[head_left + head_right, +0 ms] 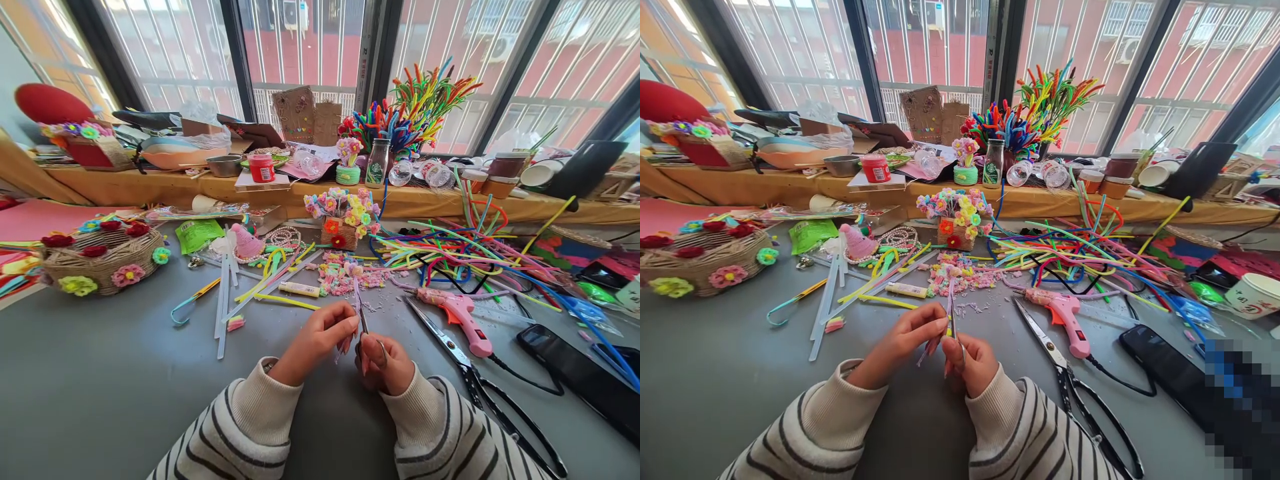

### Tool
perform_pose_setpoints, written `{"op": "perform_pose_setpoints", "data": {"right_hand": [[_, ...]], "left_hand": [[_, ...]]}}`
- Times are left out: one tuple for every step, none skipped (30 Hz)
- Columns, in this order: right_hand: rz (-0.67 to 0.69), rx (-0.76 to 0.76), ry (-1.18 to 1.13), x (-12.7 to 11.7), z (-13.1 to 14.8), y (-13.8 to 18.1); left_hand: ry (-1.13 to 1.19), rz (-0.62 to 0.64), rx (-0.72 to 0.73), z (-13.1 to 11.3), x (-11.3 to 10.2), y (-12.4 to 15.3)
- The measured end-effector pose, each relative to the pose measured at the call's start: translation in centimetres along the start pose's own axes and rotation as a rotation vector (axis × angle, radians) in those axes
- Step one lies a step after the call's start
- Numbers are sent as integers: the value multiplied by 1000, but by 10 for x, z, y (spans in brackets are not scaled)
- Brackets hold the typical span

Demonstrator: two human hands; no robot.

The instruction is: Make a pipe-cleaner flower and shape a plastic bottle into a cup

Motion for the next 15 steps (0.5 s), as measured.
{"op": "perform_pose_setpoints", "data": {"right_hand": [[3,2,2,0,0,0],[8,1,6,1,-1,0],[13,-4,12,1,-1,0],[22,-10,11,2,0,0],[39,-15,3,4,0,0],[59,-16,-14,6,0,0],[80,-11,-33,7,0,0],[96,-3,-49,9,-1,1],[103,8,-59,9,-1,1],[97,9,-55,8,-1,0],[79,0,-40,6,0,0],[54,-17,-19,4,1,0],[29,-29,-1,1,2,0],[7,-37,12,-1,3,0],[-8,-38,20,-3,3,0]], "left_hand": [[1,-3,-1,0,0,0],[0,-4,-3,0,0,0],[-1,-5,-4,0,0,0],[-2,-6,-2,-1,0,0],[-3,-4,-3,-1,0,0],[-3,4,-3,-2,1,0],[-1,19,-5,-2,2,1],[2,38,-10,-2,4,1],[6,56,-16,-2,6,1],[10,70,-21,-2,7,1],[13,74,-26,-2,7,2],[16,66,-28,-1,7,1],[18,48,-29,-1,5,1],[19,30,-27,-1,3,1],[21,16,-24,-1,2,1]]}}
Point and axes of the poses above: each hand's wrist, its own y-axis away from the middle knuckle, its own x-axis out of the palm, z = x × y, the point moved 9 cm from there along -y, towards the middle knuckle, and after that the axes turned 14 degrees about -y, right-handed, at the moved point
